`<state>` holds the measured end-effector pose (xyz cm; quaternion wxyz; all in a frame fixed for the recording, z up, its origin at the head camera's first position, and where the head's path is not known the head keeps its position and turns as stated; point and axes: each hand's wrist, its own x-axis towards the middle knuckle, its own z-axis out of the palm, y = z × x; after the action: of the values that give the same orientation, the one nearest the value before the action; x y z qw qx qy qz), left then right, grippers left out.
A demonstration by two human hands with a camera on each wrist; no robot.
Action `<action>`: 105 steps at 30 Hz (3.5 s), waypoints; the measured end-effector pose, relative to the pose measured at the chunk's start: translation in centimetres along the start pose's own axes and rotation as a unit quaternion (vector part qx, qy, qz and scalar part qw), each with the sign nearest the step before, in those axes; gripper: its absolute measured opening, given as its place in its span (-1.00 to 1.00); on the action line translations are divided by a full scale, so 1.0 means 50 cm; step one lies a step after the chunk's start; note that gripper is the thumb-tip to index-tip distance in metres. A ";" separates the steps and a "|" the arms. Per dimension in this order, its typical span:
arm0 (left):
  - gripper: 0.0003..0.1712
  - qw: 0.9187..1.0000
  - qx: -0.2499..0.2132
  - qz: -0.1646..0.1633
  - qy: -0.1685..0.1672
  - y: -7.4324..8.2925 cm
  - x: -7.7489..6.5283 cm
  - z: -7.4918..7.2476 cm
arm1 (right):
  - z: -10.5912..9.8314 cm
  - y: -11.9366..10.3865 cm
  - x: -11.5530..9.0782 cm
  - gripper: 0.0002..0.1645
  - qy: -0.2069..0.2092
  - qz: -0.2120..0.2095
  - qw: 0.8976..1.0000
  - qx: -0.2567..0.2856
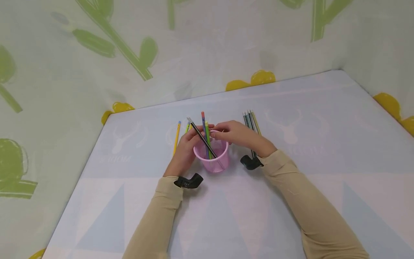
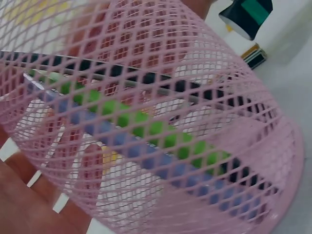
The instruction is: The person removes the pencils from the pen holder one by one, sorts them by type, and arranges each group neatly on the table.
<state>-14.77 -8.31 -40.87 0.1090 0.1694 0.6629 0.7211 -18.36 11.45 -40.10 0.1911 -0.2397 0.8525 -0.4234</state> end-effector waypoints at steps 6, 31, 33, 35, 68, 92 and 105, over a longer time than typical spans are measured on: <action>-0.72 0.999 0.015 0.000 0.030 0.011 0.004 -0.007 | -0.014 -0.010 -0.007 -0.50 -0.029 0.002 0.999 -0.026; -0.72 0.885 -0.356 0.183 0.239 0.015 0.005 -0.112 | -0.042 -0.006 -0.019 -0.61 -0.026 0.006 0.997 -0.072; -0.69 0.883 -0.348 0.182 0.258 0.014 0.002 -0.123 | -0.041 -0.006 -0.020 -0.62 -0.022 0.008 0.997 -0.074; -0.66 0.890 -0.322 0.174 0.271 0.012 0.000 -0.130 | -0.041 -0.005 -0.020 -0.62 -0.018 0.009 0.997 -0.076; -0.58 0.897 0.351 -0.110 0.245 -0.080 0.000 -0.151 | -0.041 0.004 -0.011 -0.60 -0.019 0.005 0.998 -0.058; -0.68 0.951 0.173 -0.007 0.255 -0.086 -0.009 -0.153 | -0.021 0.007 -0.004 -0.59 -0.010 -0.012 0.998 -0.063; -0.54 0.988 -0.138 0.051 0.040 -0.068 -0.003 -0.114 | -0.018 0.011 -0.002 -0.58 0.011 -0.007 0.997 -0.077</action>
<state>-17.05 -13.27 -44.63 0.0675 0.1575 0.5511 0.8166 -18.89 12.38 -40.02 0.1595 -0.2551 0.8827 -0.3609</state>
